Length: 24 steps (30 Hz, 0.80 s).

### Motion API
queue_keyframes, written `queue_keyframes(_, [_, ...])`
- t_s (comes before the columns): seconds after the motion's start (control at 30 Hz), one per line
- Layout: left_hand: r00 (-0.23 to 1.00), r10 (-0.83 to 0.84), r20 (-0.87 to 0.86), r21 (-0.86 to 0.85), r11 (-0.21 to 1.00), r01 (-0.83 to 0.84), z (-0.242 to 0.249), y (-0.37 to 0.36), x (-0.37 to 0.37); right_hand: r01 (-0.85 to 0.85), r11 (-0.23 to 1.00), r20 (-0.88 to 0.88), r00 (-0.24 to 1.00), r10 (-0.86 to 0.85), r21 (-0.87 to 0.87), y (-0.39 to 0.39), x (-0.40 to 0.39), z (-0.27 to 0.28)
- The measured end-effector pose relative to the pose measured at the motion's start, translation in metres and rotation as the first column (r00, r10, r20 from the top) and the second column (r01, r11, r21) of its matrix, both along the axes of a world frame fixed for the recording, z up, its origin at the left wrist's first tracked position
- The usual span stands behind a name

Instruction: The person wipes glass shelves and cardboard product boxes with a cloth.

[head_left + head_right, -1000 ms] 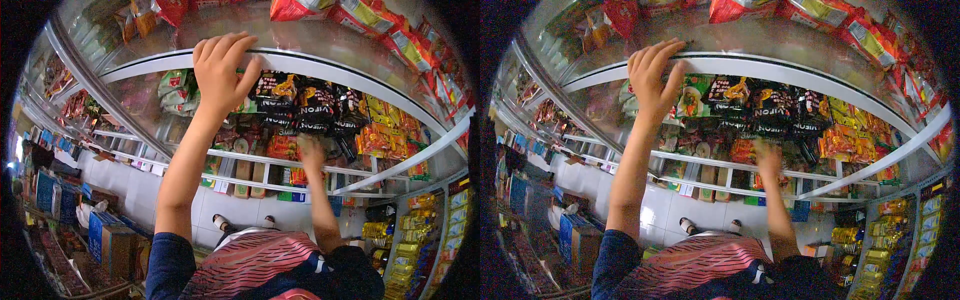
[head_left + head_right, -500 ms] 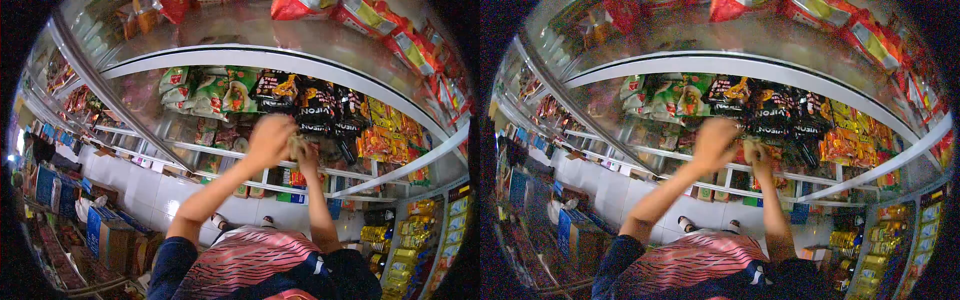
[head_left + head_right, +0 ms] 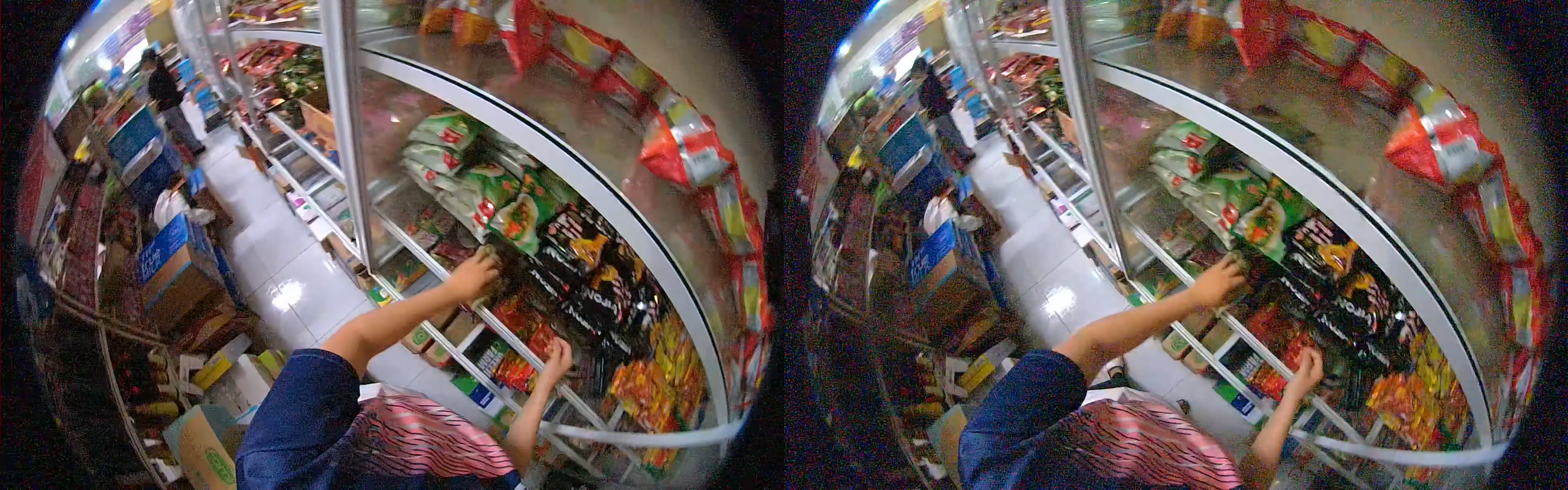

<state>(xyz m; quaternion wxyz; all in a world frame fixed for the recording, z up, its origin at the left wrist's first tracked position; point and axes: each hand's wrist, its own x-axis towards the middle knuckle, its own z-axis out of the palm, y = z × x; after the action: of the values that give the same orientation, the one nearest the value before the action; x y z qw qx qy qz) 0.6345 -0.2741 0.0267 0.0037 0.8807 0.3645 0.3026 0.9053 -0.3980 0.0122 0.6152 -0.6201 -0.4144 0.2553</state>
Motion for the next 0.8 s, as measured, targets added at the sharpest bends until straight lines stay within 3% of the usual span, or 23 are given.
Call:
queue_keyframes(0.07, [0.999,0.014,0.046,-0.055,0.998,-0.011,-0.009,0.023,-0.043,0.024,1.0,0.0,1.0,-0.024,-0.004,0.001,-0.002,-0.004])
queue_keyframes(0.13, [0.957,0.262,0.121,-0.135,0.96,-0.246,-0.018,0.034,-0.085,-0.007,1.0,0.069,0.998,0.008,-0.023,0.001,0.0,-0.006])
queue_keyframes(0.17, [0.925,0.355,0.14,-0.07,0.935,-0.348,0.01,0.021,-0.103,0.042,0.999,0.078,0.996,-0.04,-0.021,0.002,-0.004,-0.006])
queue_keyframes(0.2, [0.873,0.442,0.205,-0.178,0.894,-0.411,0.009,0.025,-0.114,0.041,0.999,0.151,0.988,-0.036,-0.029,0.003,-0.001,-0.007])
queue_keyframes(0.3, [0.854,0.447,0.267,-0.196,0.893,-0.406,0.008,0.019,-0.13,0.041,0.999,0.141,0.989,-0.041,-0.001,0.005,-0.001,-0.013])
queue_keyframes(0.37, [0.902,0.398,0.169,-0.068,0.917,-0.392,-0.008,0.017,-0.123,0.048,0.998,0.252,0.967,-0.039,-0.029,0.007,0.005,-0.021])
queue_keyframes(0.4, [0.919,0.338,0.204,-0.02,0.94,-0.341,-0.007,0.011,-0.115,0.062,0.992,0.263,0.964,-0.031,-0.112,0.006,0.003,-0.014])
queue_keyframes(0.43, [0.937,0.283,0.205,-0.134,0.956,-0.259,-0.015,0.005,-0.108,0.068,0.99,0.289,0.957,-0.029,-0.125,0.006,-0.001,-0.008])
queue_keyframes(0.47, [0.945,0.261,0.196,-0.128,0.962,-0.239,-0.023,0.004,-0.094,0.074,0.987,0.315,0.949,-0.026,-0.14,0.006,-0.005,-0.004])
queue_keyframes(0.53, [0.934,0.164,0.318,0.05,0.981,-0.189,-0.005,-0.025,-0.08,0.092,0.994,0.349,0.931,-0.104,0.051,0.013,-0.002,-0.021])
queue_keyframes(0.57, [0.954,0.126,0.273,-0.115,0.989,-0.098,0.0,-0.034,-0.079,0.101,0.994,0.393,0.913,-0.109,0.04,0.014,-0.003,-0.02])
queue_keyframes(0.63, [0.959,0.095,0.267,-0.051,0.995,-0.085,-0.01,-0.042,-0.087,0.155,0.985,0.484,0.858,-0.17,0.07,0.019,0.003,-0.031])
queue_keyframes(0.67, [0.961,0.106,0.256,0.023,0.993,-0.116,-0.016,-0.045,-0.102,0.146,0.987,0.439,0.892,-0.104,-0.063,0.023,0.011,-0.034])
queue_keyframes(0.73, [0.913,0.268,0.307,-0.058,0.963,-0.263,-0.056,-0.039,-0.152,0.152,0.988,0.444,0.886,-0.134,-0.005,0.022,-0.001,-0.024])
queue_keyframes(0.77, [0.807,0.578,0.116,-0.269,0.801,-0.535,-0.069,-0.058,-0.184,0.138,0.99,0.447,0.886,-0.122,-0.002,0.023,-0.005,-0.026])
queue_keyframes(0.8, [0.737,0.674,0.043,-0.48,0.661,-0.577,-0.094,-0.069,-0.224,0.155,0.988,0.447,0.886,-0.125,-0.03,0.024,-0.006,-0.029])
